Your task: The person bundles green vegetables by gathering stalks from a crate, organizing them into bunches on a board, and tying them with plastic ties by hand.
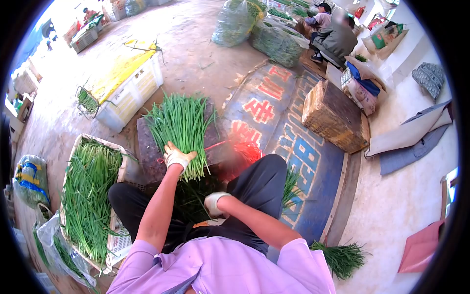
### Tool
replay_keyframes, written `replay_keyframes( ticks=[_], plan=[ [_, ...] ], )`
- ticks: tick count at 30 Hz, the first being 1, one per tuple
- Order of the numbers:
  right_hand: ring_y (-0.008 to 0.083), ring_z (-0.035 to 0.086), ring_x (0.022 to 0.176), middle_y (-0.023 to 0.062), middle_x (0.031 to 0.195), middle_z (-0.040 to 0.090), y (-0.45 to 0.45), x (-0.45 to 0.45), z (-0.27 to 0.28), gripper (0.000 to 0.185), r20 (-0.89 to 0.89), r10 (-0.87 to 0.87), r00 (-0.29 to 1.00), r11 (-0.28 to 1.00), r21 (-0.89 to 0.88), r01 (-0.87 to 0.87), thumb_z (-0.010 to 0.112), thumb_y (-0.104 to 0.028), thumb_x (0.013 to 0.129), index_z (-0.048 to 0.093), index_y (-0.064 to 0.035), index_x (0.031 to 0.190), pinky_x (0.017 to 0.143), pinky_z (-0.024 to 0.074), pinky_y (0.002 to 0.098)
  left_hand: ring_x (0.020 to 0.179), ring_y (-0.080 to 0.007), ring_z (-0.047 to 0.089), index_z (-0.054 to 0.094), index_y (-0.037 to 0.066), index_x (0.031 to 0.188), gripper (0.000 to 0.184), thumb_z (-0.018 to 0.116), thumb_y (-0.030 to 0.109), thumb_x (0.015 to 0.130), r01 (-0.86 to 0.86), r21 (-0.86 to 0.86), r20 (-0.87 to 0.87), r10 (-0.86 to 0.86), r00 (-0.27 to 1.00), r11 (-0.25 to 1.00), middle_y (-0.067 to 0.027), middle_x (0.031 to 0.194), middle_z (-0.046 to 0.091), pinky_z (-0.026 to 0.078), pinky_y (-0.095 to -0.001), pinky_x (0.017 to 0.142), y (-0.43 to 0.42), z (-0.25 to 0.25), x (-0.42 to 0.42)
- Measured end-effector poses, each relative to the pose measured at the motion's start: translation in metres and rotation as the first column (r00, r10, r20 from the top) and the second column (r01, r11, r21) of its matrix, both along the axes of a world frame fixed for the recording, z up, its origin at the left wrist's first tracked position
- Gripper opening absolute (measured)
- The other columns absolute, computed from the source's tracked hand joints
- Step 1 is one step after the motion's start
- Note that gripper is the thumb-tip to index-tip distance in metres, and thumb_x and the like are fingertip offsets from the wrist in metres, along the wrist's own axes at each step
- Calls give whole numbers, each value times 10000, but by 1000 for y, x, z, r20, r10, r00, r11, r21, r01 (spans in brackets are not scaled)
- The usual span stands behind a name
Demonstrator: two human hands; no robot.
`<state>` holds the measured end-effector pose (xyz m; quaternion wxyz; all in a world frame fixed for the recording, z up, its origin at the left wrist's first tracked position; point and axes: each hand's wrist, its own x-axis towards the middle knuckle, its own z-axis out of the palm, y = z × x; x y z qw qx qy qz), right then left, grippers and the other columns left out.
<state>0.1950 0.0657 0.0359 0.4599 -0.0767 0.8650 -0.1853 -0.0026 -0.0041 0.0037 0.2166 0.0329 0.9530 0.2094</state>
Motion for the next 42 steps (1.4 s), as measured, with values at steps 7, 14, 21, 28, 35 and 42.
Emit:
replay_keyframes(
  ticks=[7, 14, 21, 28, 35, 42],
  plan=[
    [399, 663, 986, 209, 1038, 701, 71, -55, -65, 313, -543, -822, 172, 446, -427, 787, 617, -316, 896, 706, -59, 1052, 893, 519, 457, 1483, -408, 204, 33, 92, 1593, 1354, 807, 649, 632, 7, 17, 19, -8, 1000, 1000, -172, 1647, 107, 246, -499, 1198, -5, 16, 2],
    [202, 654, 625, 111, 864, 699, 109, -106, -103, 209, 571, -764, -300, -623, -534, 572, 633, -208, 960, 626, -41, 1085, 503, 541, 310, 1177, -369, 514, 412, -9, 1425, 835, 664, 550, 859, -328, 589, -64, 447, 892, 739, -231, 1317, 519, 425, -431, 981, -74, -22, -41],
    [113, 545, 512, 22, 724, 616, 119, -120, -119, 106, 537, -768, -349, -641, -641, 422, 680, -192, 934, 646, -99, 974, 432, 425, 260, 434, -173, 473, 591, 44, 858, 40, 558, 22, 865, -844, 526, 837, 242, 490, -108, -81, 684, 596, 326, -299, 361, -152, -116, -51],
    [95, 562, 592, 16, 794, 665, 108, -112, -113, 140, 175, -920, -350, -337, -810, 480, 677, -183, 921, 717, -60, 976, 531, 458, 262, 460, -119, 492, 684, 90, 941, 81, 656, 155, 901, -822, 493, 716, 405, 569, 284, -30, 742, 663, 390, -269, 402, -102, -68, -44],
    [137, 643, 646, 45, 772, 663, 108, -120, -115, 113, 245, -922, -301, -349, -861, 369, 684, -157, 919, 669, -45, 923, 569, 516, 277, 681, -177, 668, 766, 35, 945, 164, 726, 170, 861, -516, 561, 120, 553, 825, 647, -69, 827, 752, 547, -331, 670, -90, -93, -45],
    [202, 671, 657, 88, 811, 678, 116, -141, -147, 98, 118, -903, -413, -330, -807, 490, 628, -83, 902, 658, 3, 939, 617, 548, 329, 733, -196, 682, 766, 32, 900, 142, 721, 160, 859, -497, 513, -45, 600, 799, 700, -103, 837, 753, 529, -341, 735, -88, -64, -54]
  ],
)
